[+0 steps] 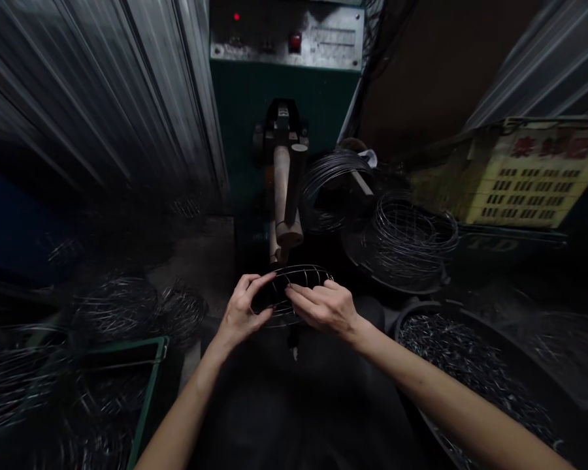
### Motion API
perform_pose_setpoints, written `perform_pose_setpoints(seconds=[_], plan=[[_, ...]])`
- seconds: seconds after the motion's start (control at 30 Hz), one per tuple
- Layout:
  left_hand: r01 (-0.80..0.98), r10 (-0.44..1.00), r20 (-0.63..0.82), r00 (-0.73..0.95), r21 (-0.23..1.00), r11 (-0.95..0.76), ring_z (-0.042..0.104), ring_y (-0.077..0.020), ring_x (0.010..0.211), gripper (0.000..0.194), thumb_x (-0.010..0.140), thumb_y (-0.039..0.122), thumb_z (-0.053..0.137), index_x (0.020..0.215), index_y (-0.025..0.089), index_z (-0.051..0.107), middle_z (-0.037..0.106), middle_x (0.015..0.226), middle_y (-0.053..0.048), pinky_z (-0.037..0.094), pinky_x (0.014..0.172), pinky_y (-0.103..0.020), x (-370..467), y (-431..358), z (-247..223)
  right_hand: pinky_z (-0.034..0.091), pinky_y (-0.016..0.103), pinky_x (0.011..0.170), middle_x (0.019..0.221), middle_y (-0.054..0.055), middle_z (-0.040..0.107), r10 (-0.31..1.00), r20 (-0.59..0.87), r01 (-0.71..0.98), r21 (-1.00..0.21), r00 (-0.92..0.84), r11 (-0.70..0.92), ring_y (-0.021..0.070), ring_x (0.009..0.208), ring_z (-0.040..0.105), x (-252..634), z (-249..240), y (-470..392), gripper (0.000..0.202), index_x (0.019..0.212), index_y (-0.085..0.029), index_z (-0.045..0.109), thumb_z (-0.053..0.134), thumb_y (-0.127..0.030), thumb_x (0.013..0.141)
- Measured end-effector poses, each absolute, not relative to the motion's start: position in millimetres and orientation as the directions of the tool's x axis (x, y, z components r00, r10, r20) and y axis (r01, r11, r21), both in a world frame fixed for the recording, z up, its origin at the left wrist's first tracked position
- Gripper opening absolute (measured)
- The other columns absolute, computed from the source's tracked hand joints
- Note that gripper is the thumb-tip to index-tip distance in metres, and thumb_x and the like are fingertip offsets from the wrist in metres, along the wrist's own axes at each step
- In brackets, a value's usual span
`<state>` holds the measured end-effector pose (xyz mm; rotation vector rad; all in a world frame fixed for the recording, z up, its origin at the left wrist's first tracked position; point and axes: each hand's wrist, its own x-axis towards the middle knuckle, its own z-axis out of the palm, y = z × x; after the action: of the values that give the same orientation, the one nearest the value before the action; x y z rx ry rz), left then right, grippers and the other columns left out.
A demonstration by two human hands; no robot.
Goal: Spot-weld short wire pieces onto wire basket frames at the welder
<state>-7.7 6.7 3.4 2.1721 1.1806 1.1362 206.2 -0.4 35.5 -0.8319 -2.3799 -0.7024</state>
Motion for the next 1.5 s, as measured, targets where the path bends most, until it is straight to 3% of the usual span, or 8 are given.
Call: perform_pose_setpoints(seconds=[0.17, 0.33, 0.6, 1.5], plan=[[0.5, 0.847, 0.453, 0.279, 0.684, -0.53, 0.054, -0.019, 0.099, 0.056, 0.073, 0.015, 0.064, 0.126, 0.024, 0.048, 0.051, 0.108, -0.006, 0.049, 0.087, -0.035, -6.6, 8.2, -0.5, 0.031, 0.029, 0.056, 0.109, 0.001, 0.068, 0.367, 0.636, 0.694, 0.393, -0.679, 0.603, 0.008, 0.056, 0.045, 202.9, 28.9, -0.4, 0.019, 0.102, -0.019, 0.068, 0.058, -0.015, 0.087], [0.527, 0.856, 0.441, 0.269, 0.677, -0.514, 0.053, -0.0199, 0.101, 0.054, 0.074, 0.016, 0.063, 0.125, 0.025, 0.049, 0.05, 0.109, -0.006, 0.049, 0.089, -0.036, -6.4, 7.4, -4.6, 0.031, 0.028, 0.057, 0.104, 0.002, 0.07, 0.4, 0.641, 0.719, 0.366, -0.655, 0.59, 0.0085, 0.056, 0.045, 200.3, 25.2, -0.1, 0.017, 0.099, -0.015, 0.068, 0.058, -0.013, 0.086], [0.504, 0.85, 0.449, 0.276, 0.685, -0.526, 0.053, -0.0179, 0.098, 0.059, 0.073, 0.014, 0.065, 0.128, 0.025, 0.046, 0.049, 0.109, -0.005, 0.049, 0.088, -0.034, -5.2, 7.0, -4.1, 0.029, 0.029, 0.055, 0.097, 0.002, 0.071, 0.334, 0.692, 0.731, 0.415, -0.64, 0.541, 0.0081, 0.054, 0.044, 198.0, 26.9, -3.2, 0.011, 0.093, -0.017, 0.069, 0.062, -0.017, 0.085], [0.488, 0.825, 0.502, 0.26, 0.669, -0.561, 0.051, -0.0219, 0.112, 0.056, 0.076, 0.021, 0.065, 0.129, 0.025, 0.047, 0.05, 0.115, -0.008, 0.047, 0.095, -0.041, -8.5, 19.6, -35.2, 0.031, 0.029, 0.055, 0.105, 0.005, 0.069, 0.31, 0.667, 0.687, 0.422, -0.677, 0.592, 0.0085, 0.057, 0.048, 201.8, 9.1, 4.4, 0.019, 0.099, -0.017, 0.07, 0.057, -0.01, 0.087]])
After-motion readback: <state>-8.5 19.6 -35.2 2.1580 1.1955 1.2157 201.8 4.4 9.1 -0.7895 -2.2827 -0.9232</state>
